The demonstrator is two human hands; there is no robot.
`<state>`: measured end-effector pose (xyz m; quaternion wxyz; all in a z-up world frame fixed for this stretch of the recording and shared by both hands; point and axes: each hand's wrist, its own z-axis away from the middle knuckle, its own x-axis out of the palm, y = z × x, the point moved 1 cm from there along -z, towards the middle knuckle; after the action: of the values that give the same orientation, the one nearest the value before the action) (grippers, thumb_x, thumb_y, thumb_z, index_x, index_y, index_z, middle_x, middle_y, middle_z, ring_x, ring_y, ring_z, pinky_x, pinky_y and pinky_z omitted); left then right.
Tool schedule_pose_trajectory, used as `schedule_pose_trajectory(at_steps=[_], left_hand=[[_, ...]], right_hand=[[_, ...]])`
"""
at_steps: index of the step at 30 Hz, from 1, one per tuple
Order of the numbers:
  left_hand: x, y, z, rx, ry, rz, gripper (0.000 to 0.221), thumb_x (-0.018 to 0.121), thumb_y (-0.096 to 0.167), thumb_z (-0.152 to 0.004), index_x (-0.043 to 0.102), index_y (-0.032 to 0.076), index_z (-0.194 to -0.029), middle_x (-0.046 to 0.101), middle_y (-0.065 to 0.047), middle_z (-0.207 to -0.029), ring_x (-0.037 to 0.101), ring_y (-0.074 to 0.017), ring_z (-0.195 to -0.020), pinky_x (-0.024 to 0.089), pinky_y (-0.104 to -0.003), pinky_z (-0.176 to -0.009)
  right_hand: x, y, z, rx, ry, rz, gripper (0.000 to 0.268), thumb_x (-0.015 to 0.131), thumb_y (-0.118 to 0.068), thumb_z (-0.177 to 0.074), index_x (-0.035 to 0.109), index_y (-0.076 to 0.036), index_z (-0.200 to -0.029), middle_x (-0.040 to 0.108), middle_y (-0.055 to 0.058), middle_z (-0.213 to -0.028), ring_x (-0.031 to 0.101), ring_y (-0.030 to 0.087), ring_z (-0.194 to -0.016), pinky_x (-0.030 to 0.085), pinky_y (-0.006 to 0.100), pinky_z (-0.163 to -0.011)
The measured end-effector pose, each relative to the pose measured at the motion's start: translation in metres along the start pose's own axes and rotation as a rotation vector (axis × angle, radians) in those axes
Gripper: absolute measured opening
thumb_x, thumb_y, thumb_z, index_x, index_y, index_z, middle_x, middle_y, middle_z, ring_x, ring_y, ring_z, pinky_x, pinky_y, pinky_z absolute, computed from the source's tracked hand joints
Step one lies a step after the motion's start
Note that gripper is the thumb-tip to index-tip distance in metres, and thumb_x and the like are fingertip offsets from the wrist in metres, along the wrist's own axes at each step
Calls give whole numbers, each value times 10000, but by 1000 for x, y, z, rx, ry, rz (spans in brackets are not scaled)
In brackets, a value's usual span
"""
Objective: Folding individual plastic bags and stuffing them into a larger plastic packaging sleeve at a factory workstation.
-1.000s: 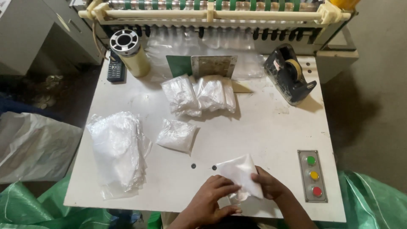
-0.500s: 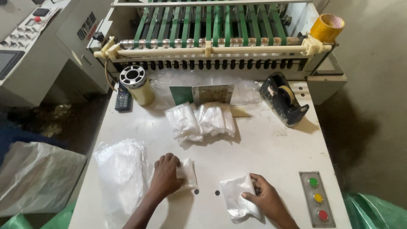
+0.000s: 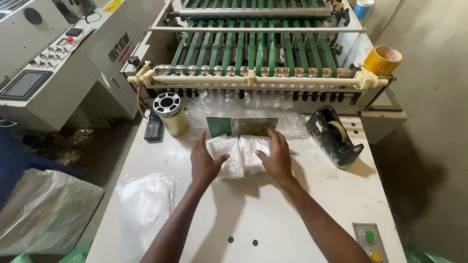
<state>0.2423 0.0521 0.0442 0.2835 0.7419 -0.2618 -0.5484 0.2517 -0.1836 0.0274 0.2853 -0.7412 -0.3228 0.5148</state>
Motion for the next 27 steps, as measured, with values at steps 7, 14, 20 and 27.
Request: schedule_pose_trajectory(at_steps=[7, 14, 20, 27], left_hand=[[42, -2, 1, 221, -275, -434, 561, 284, 464, -1078, 420, 254, -1580, 402, -108, -1618, 246, -375, -1546, 103, -663, -1218], [52, -13, 6, 221, -235, -469, 551, 304, 433, -1060, 429, 269, -1571, 409, -100, -1618, 254, -376, -1540, 120, -693, -1205], [62, -24, 4, 230, -187, -444, 551, 320, 447, -1052, 449, 291, -1564, 411, -83, -1628, 244, -359, -1553, 106, -660, -1222], [13, -30, -10, -426, 120, 536, 1001, 777, 612, -822, 420, 33, -1556, 392, -277, -1575, 394, -469, -1454, 316, -539, -1214]], right_hand=[[43, -5, 10, -321, -186, 564, 476, 417, -383, -1050, 557, -211, -1471, 550, 100, -1494, 460, 366, -1431, 323, 658, -1113], [52, 1, 15, -351, -140, 608, 457, 469, -409, -1025, 611, -225, -1418, 613, 103, -1403, 537, 350, -1337, 397, 641, -1036], [56, 9, 13, -351, -149, 570, 476, 488, -404, -1013, 608, -207, -1430, 592, 114, -1442, 497, 360, -1386, 384, 658, -1063], [-18, 48, 12, -38, 109, -121, 459, 570, -325, -1058, 601, -53, -1426, 609, 204, -1432, 520, 379, -1386, 381, 534, -1167]])
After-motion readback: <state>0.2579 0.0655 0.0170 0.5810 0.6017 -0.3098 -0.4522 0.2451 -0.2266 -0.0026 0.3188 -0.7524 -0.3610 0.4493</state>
